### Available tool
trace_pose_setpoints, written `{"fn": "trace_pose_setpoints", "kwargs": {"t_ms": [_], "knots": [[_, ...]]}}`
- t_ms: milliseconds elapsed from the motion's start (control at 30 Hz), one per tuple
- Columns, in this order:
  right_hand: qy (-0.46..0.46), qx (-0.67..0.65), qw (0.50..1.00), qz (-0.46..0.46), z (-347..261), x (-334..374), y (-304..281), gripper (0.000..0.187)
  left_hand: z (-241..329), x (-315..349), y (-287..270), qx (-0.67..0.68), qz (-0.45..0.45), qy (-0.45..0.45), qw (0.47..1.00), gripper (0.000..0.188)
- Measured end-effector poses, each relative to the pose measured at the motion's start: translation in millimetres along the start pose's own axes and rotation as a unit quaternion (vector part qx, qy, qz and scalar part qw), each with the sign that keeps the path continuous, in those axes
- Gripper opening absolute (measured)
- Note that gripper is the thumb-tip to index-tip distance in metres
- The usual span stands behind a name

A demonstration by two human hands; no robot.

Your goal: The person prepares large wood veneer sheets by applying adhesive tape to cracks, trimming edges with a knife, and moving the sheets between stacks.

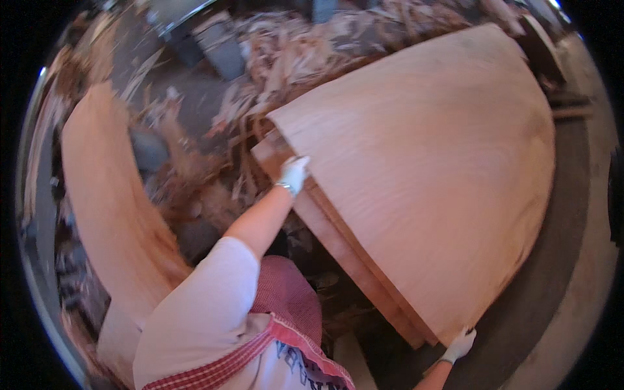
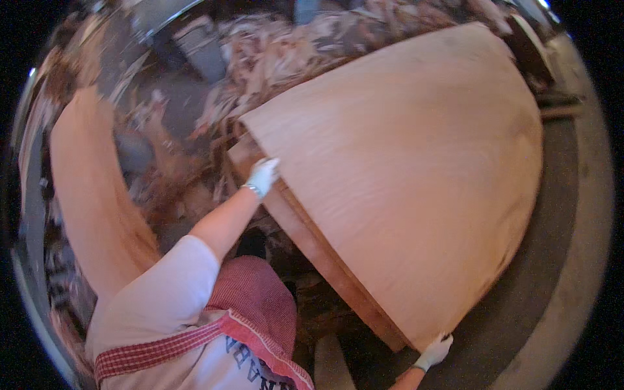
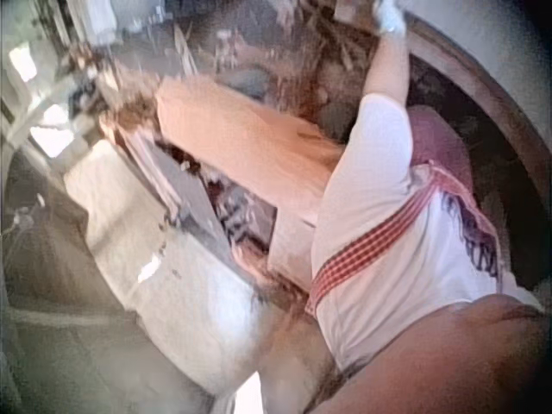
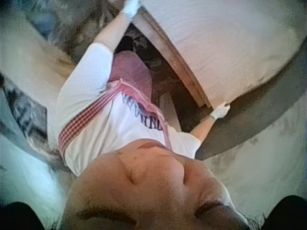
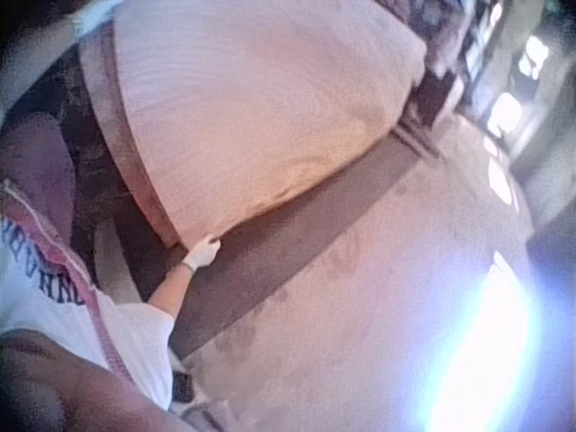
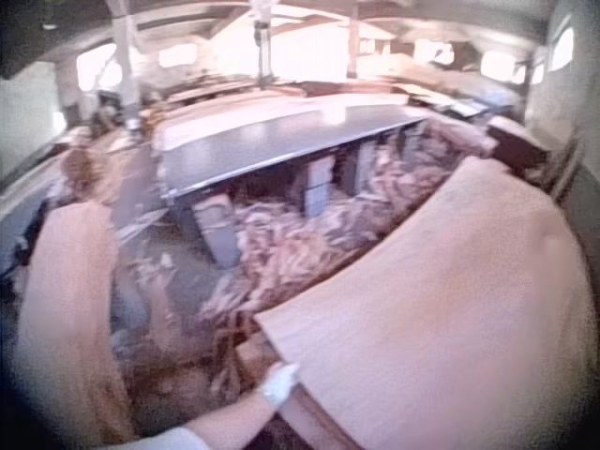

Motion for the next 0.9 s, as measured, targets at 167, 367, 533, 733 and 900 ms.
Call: {"fn": "trace_pose_setpoints", "kwargs": {"t_ms": [167,367,533,733,900], "knots": [[0.004,0.072,0.997,0.001,20,-14,52,0.045,-57,-22,-12,0.002,0.081,-0.042,0.996,0.016],[0.013,0.089,0.994,-0.054,38,-33,130,0.041,-88,-39,-38,-0.198,0.106,-0.054,0.973,0.022],[0.054,0.118,0.988,-0.085,58,-39,178,0.045,-99,-35,-42,-0.261,0.087,-0.080,0.958,0.027],[0.003,-0.039,0.995,-0.092,58,-23,218,0.045,-91,-39,-37,-0.274,0.065,0.050,0.958,0.023],[0.003,0.029,0.994,-0.108,-5,-29,217,0.045,-87,-42,-42,-0.349,-0.040,0.059,0.934,0.029]]}}
Point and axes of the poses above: each hand's wrist, its own x-axis away from the middle knuckle, its own y-axis out of the palm, z = x × y, the point moved 9 cm from there along -x, towards the middle knuckle, and after that the axes turned 5 degrees about y, right-handed, at the moved point
